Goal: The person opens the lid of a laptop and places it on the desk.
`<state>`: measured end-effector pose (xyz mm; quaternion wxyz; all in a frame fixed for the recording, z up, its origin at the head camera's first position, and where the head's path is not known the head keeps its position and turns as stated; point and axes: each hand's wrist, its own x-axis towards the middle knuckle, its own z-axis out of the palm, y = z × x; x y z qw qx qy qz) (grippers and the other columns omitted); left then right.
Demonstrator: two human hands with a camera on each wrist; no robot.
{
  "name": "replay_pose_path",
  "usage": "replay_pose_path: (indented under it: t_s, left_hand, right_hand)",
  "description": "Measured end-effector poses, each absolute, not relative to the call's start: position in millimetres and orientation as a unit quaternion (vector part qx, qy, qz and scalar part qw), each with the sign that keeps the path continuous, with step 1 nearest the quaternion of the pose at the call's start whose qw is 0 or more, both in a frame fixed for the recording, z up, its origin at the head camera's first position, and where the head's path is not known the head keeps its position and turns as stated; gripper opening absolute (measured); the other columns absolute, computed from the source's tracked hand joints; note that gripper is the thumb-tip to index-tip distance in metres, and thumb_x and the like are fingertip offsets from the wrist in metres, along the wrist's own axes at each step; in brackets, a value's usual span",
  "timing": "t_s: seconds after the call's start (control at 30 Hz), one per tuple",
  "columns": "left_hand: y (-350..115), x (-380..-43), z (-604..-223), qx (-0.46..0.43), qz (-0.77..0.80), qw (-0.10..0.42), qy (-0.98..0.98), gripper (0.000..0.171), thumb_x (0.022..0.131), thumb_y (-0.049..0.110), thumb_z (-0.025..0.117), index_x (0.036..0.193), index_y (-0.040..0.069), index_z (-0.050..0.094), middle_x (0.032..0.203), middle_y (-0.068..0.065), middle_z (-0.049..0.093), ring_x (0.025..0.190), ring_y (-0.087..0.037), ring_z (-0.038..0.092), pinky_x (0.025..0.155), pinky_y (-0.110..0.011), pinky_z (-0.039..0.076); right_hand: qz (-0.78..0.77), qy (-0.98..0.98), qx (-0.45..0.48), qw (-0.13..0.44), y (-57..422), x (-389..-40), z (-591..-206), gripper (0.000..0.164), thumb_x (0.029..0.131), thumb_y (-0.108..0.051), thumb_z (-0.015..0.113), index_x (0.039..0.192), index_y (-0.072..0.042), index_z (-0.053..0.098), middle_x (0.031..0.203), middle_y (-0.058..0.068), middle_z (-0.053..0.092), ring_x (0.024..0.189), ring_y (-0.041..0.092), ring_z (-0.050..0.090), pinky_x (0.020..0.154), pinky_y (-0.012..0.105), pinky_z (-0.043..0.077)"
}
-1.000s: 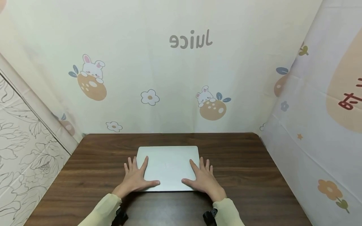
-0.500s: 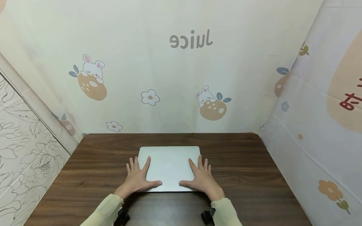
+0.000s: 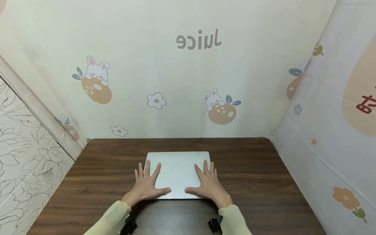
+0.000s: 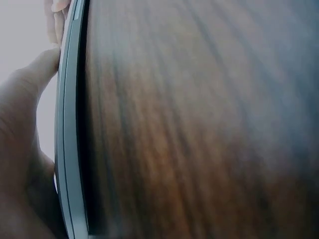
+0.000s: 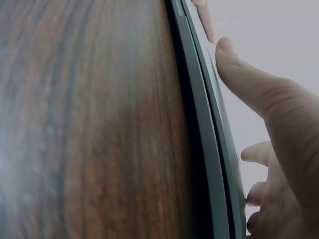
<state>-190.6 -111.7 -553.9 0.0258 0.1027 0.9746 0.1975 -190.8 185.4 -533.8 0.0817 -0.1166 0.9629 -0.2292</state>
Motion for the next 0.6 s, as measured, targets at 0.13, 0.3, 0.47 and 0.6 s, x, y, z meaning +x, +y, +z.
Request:
replay_pose_path:
  t_s: [0.13,0.3,0.47,0.6]
  left_hand:
    - [-112.0,-192.4,-553.6,0.104,0.196,0.027,0.975,0.122,0.068,0.093,0.060,0.164,0.025,0.029,0.169,-0.031,0.003,0.151,-0.062,-0.007,0.117,-0.079,0.001]
    - [-111.0,-192.6,-552.5,0.106,0.193,0.030,0.975,0.121,0.069,0.093,0.059,0.164,0.026,0.028,0.170,-0.029,0.002,0.151,-0.063,-0.008,0.116,-0.079,-0.001]
    - [-108.6,-192.3,-552.8,0.107,0.187,0.030,0.976,0.121,0.069,0.093,0.059,0.165,0.026,0.028,0.170,-0.029,0.003,0.151,-0.062,-0.005,0.116,-0.080,0.000]
    - [-105.5,-193.3,-553.3,0.110,0.189,0.027,0.975,0.121,0.069,0.093,0.059,0.165,0.026,0.028,0.170,-0.029,0.003,0.152,-0.062,-0.004,0.116,-0.080,0.000]
  right_hand:
    - [-0.228,0.962,-0.124,0.086,184.2,-192.5,-532.8,0.115,0.074,-0.077,0.075,0.161,-0.014,0.036,0.169,0.031,0.003,0.154,0.056,-0.008,0.121,0.073,0.008]
    - [-0.221,0.963,-0.123,0.089,184.6,-192.9,-532.2,0.114,0.075,-0.076,0.075,0.162,-0.014,0.035,0.169,0.031,0.003,0.154,0.056,-0.006,0.121,0.073,0.011]
    - [-0.225,0.962,-0.122,0.096,186.4,-192.6,-530.5,0.114,0.076,-0.075,0.076,0.162,-0.013,0.035,0.169,0.031,0.002,0.154,0.056,-0.006,0.120,0.074,0.011]
    - [-0.228,0.961,-0.119,0.097,189.7,-191.7,-528.7,0.113,0.076,-0.073,0.077,0.162,-0.012,0.035,0.169,0.030,0.002,0.155,0.055,-0.006,0.121,0.073,0.012]
